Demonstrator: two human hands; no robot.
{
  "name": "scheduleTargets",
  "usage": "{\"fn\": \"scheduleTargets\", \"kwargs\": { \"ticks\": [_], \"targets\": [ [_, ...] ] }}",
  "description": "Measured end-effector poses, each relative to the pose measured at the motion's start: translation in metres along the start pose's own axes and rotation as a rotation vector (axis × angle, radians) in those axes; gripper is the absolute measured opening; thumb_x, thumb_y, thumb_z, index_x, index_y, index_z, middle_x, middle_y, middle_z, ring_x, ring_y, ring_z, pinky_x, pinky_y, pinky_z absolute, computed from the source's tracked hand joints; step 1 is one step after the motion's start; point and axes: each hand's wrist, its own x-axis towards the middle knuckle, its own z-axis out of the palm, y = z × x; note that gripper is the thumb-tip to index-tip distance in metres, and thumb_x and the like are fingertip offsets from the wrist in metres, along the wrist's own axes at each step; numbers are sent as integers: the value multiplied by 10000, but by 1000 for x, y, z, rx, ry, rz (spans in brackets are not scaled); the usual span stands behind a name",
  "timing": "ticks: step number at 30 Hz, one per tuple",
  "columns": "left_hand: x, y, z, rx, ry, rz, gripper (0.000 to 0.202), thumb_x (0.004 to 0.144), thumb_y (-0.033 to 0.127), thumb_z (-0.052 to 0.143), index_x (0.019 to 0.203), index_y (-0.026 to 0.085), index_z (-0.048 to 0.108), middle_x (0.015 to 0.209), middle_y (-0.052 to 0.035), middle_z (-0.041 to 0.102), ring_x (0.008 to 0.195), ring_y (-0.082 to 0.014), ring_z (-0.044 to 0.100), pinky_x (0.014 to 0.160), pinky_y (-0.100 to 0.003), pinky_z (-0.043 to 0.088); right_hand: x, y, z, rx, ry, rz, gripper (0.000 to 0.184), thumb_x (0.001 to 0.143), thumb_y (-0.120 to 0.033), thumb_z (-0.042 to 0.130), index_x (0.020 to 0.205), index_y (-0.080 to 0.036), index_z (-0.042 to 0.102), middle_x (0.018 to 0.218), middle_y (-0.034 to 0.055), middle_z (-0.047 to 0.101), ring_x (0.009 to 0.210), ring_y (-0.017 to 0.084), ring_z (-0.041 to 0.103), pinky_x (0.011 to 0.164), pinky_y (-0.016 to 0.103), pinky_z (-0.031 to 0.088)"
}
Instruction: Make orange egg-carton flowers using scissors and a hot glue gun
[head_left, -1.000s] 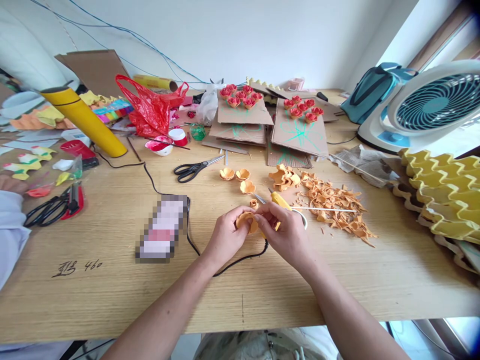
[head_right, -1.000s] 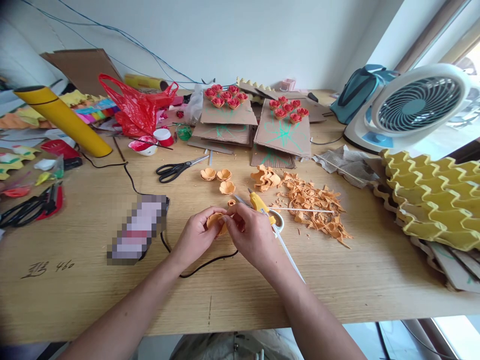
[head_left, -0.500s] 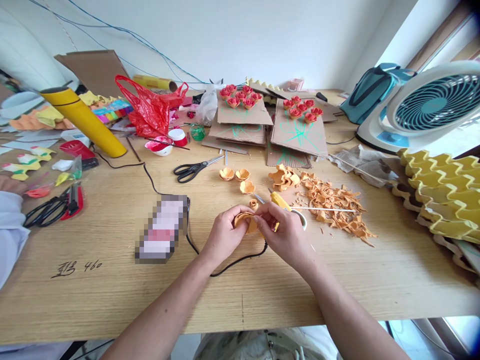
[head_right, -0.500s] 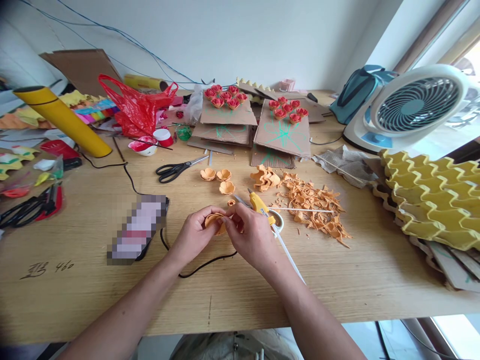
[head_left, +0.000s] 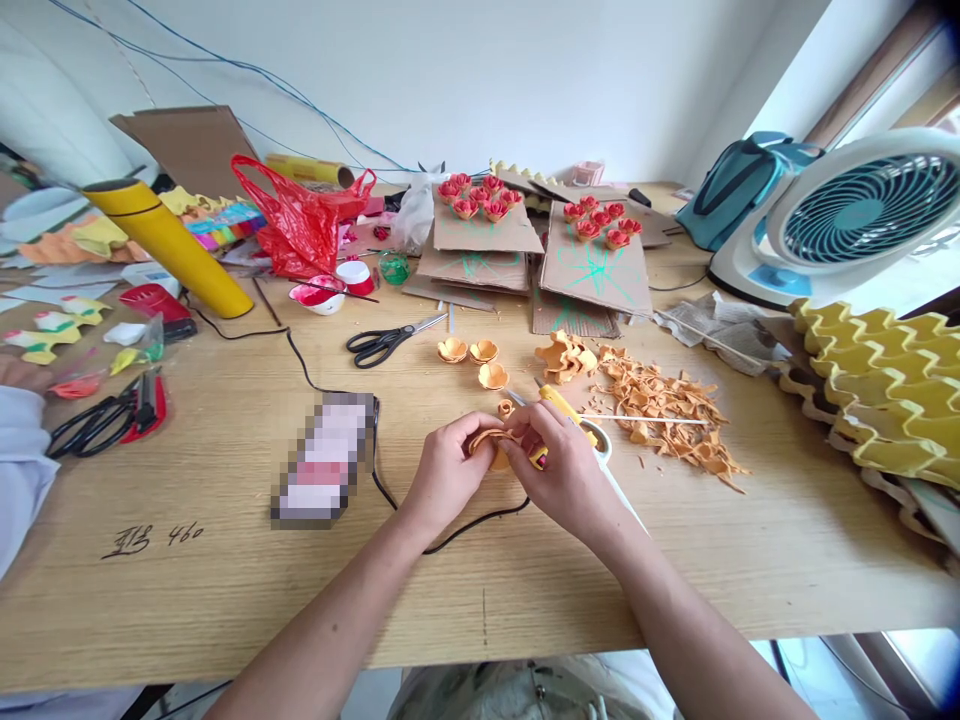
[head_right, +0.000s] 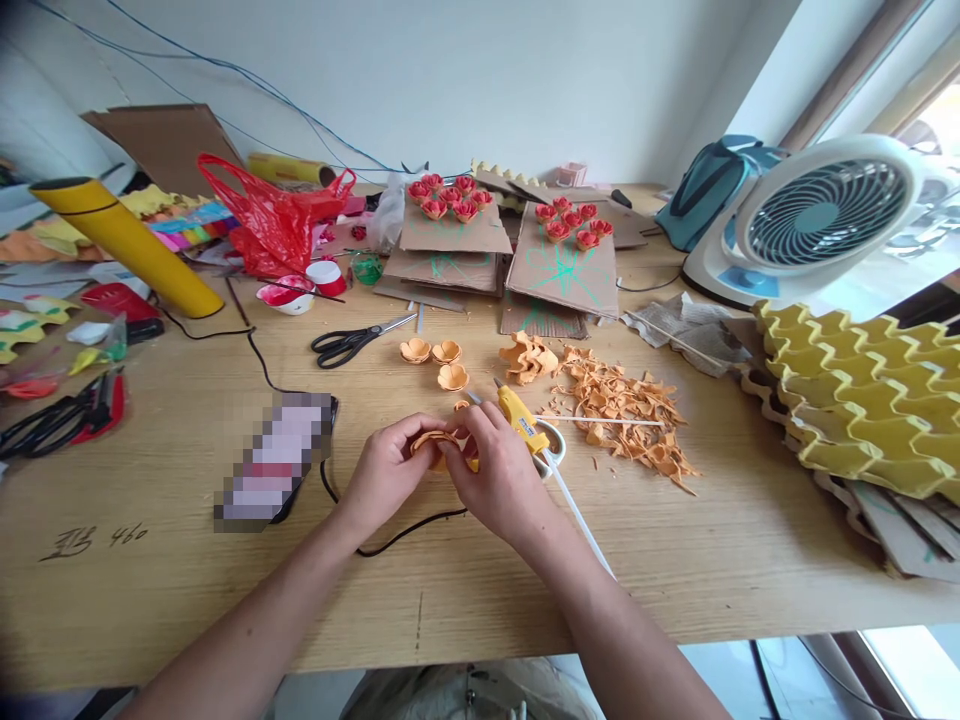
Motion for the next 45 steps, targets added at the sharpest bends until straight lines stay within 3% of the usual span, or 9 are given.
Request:
{"fn": "scheduleTargets", "kwargs": {
  "ticks": [5, 12, 21, 28, 33, 37, 39, 42, 45],
  "targets": [
    [-3, 2, 0, 104, -26, 62, 254, 863, 102, 545, 970, 192, 757, 848, -12, 751, 754, -140, 660, 706, -231, 516, 0, 2, 3, -59, -6, -50, 120, 919, -110, 566, 916, -223, 606, 855, 37, 578, 806, 184, 587, 674, 284, 489],
    [-4, 5, 6, -206, -64, -159, 276, 917, 255, 540, 1101, 182, 731, 1008, -59, 756, 822, -188, 707, 622, -273, 614, -2, 0, 4, -45, 98, -1, 115, 932, -115, 540, 896, -217, 582, 878, 43, 579, 753, 166, 589, 678, 286, 501],
    [-6, 2, 4, 6, -61, -27, 350, 853, 92, 499, 1044, 185, 776, 793, -8, 752, 650, -128, 660, 589, -208, 548, -4, 3, 9, -85, 44, -85, 185, 880, -42, 518, 894, -208, 597, 895, 52, 562, 802, 181, 581, 657, 286, 485],
    [-4, 4, 8, -259, -9, -206, 358, 875, 244, 607, 1220, 167, 665, 1025, -70, 772, 833, -192, 743, 672, -277, 628, -5, 6, 12, -64, 146, -90, 160, 889, -52, 535, 895, -205, 582, 873, 42, 573, 775, 177, 574, 657, 292, 477],
    [-5, 3, 6, -145, -16, -64, 273, 919, 208, 535, 1085, 166, 747, 1055, -75, 787, 934, -202, 745, 817, -289, 601, -5, 4, 12, -97, 121, -64, 126, 911, -96, 546, 939, -208, 596, 891, 49, 576, 765, 181, 569, 644, 299, 478],
    [-9, 5, 6, 121, 1, 58, 345, 927, 129, 478, 1120, 194, 756, 915, -34, 801, 729, -153, 720, 719, -250, 554, -5, 5, 12, -96, 86, -69, 153, 901, -87, 552, 965, -212, 615, 924, 53, 561, 738, 169, 563, 617, 292, 479],
    [-10, 6, 6, 189, -5, 95, 360, 926, 107, 468, 1122, 199, 756, 894, -30, 800, 731, -151, 721, 735, -250, 548, -5, 6, 13, -89, 94, -106, 174, 887, -55, 534, 918, -213, 601, 891, 45, 553, 752, 173, 565, 631, 291, 485],
    [-9, 7, 7, 150, 30, 73, 380, 903, 94, 483, 1178, 195, 726, 1006, -45, 800, 859, -170, 743, 802, -257, 563, -5, 8, 14, -97, 131, -121, 164, 894, -55, 533, 880, -213, 572, 856, 37, 547, 755, 178, 562, 629, 291, 477],
    [-7, 6, 8, -33, 27, -54, 346, 904, 162, 512, 1189, 169, 709, 1096, -75, 783, 901, -193, 744, 758, -270, 600, -5, 7, 14, -93, 172, -115, 143, 909, -71, 540, 903, -211, 568, 849, 34, 552, 753, 177, 562, 638, 293, 475]
  ]
}}
